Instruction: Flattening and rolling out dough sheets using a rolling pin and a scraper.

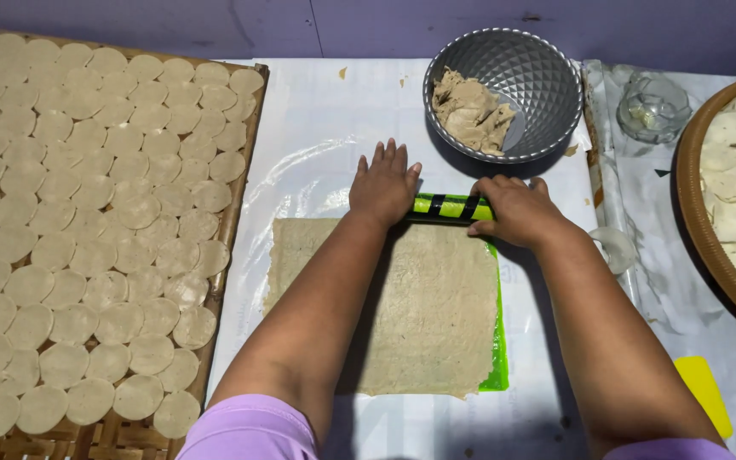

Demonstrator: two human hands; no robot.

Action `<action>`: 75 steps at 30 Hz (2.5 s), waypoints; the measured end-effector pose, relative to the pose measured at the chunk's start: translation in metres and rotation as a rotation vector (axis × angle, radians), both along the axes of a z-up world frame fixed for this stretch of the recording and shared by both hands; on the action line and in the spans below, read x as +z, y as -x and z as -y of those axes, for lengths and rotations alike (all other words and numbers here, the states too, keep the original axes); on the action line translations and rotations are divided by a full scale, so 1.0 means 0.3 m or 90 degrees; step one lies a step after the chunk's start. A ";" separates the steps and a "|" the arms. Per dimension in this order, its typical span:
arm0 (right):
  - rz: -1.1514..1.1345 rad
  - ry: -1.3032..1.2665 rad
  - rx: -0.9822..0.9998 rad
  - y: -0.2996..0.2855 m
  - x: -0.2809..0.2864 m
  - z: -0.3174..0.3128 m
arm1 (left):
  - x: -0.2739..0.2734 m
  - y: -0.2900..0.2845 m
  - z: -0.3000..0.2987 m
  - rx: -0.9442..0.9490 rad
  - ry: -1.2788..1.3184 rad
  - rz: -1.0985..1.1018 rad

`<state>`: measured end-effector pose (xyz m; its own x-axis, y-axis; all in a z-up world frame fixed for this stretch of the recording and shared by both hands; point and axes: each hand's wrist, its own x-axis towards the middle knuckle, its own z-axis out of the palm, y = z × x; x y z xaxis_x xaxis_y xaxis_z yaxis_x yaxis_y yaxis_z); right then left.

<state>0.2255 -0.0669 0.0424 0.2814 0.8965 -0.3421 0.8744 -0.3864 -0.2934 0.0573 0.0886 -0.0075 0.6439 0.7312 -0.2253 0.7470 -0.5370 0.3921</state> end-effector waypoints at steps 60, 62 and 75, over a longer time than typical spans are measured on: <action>0.228 -0.251 -0.047 0.467 -0.181 0.650 | 0.014 0.528 0.679 -0.098 -0.202 0.053; 0.198 -0.262 -0.050 0.531 -0.154 0.726 | 0.031 0.595 0.759 -0.112 -0.192 0.069; 0.403 -0.166 -0.451 0.095 -0.232 1.237 | 0.055 0.724 0.813 -0.187 -0.173 0.230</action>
